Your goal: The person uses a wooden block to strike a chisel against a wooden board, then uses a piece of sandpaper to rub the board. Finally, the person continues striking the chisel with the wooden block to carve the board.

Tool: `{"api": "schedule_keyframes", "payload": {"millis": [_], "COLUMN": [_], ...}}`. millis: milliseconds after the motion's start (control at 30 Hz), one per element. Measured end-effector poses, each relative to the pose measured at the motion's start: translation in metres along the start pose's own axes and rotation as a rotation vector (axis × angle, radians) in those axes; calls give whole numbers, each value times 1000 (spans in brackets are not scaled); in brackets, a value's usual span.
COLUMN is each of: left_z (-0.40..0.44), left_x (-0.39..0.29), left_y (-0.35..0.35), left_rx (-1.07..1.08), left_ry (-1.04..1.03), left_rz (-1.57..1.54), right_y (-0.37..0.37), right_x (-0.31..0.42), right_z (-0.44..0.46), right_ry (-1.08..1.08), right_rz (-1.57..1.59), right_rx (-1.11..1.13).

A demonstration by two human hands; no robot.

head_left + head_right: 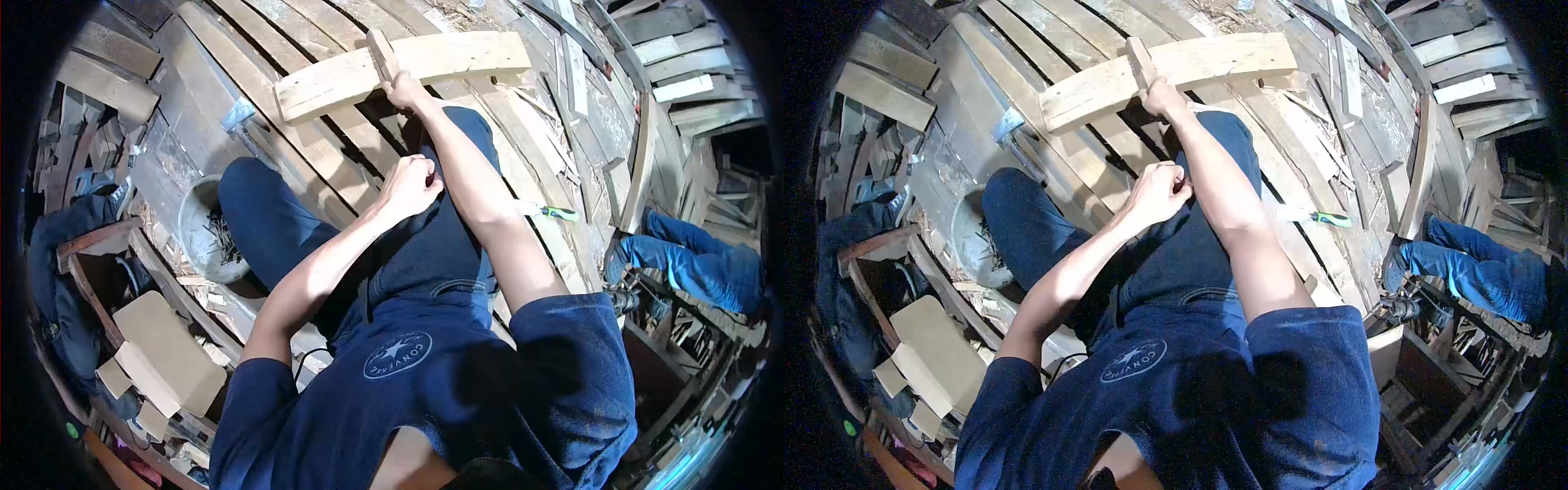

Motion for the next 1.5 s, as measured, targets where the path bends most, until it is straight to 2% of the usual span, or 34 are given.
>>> {"api": "schedule_keyframes", "payload": {"millis": [33,67,400,467,533,633,700,733,867,967,1067,1133,1200,1233,1300,1333,1400,1433,1467,1500], "left_z": [0,1,8,5,0,-3,-6,-6,-5,-4,-6,-6,-7,-7,-7,-8,-12,-13,-12,-12], "left_x": [2,13,34,27,18,11,6,3,7,-1,-6,-8,-6,-3,11,13,14,15,15,14], "left_y": [-1,-6,24,23,24,19,19,20,8,6,-3,-6,-5,-7,-11,-9,-3,-2,0,2], "left_rx": [4,-82,-69,-35,26,30,92,123,-6,21,34,78,55,43,-4,-14,-18,-52,-77,-100], "left_ry": [15,-86,23,-76,-129,-122,-2,59,45,156,146,133,108,95,47,49,37,43,31,19], "left_rz": [-18,-26,-111,-163,-162,-82,-108,-121,-109,-121,-156,-131,-108,-99,-75,-63,-80,-61,-60,-60], "right_y": [1,2,31,34,40,37,34,35,32,28,31,29,37,42,69,78,109,119,130,140], "right_x": [-3,-6,-3,-4,-6,-10,-14,-15,-15,-19,-16,-14,-12,-16,-24,-27,-35,-43,-53,-65], "right_z": [0,0,-15,-16,-18,-14,-11,-7,-2,6,1,-4,-7,-7,-24,-38,-68,-79,-92,-98], "right_ry": [-2,-4,0,-22,-19,-21,-32,-31,-35,-24,-36,-54,-57,47,-22,-10,-97,-54,-99,-91], "right_rz": [-27,-53,2,14,38,25,8,29,29,11,45,38,42,-3,9,135,377,456,536,502], "right_rx": [-18,-37,-161,-198,-139,-148,-178,-60,-80,-88,-43,-92,-90,-128,-154,-266,-217,-265,-284,-319]}}
Point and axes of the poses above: each hand's wrist, its own z-axis towards the middle knuckle, its own y-axis out of the back of the hand, x = y × z, the point moved 2 cm from there along z, towards the middle knuckle, and after that the axes turned 10 degrees about x, right-handed, at the moved point
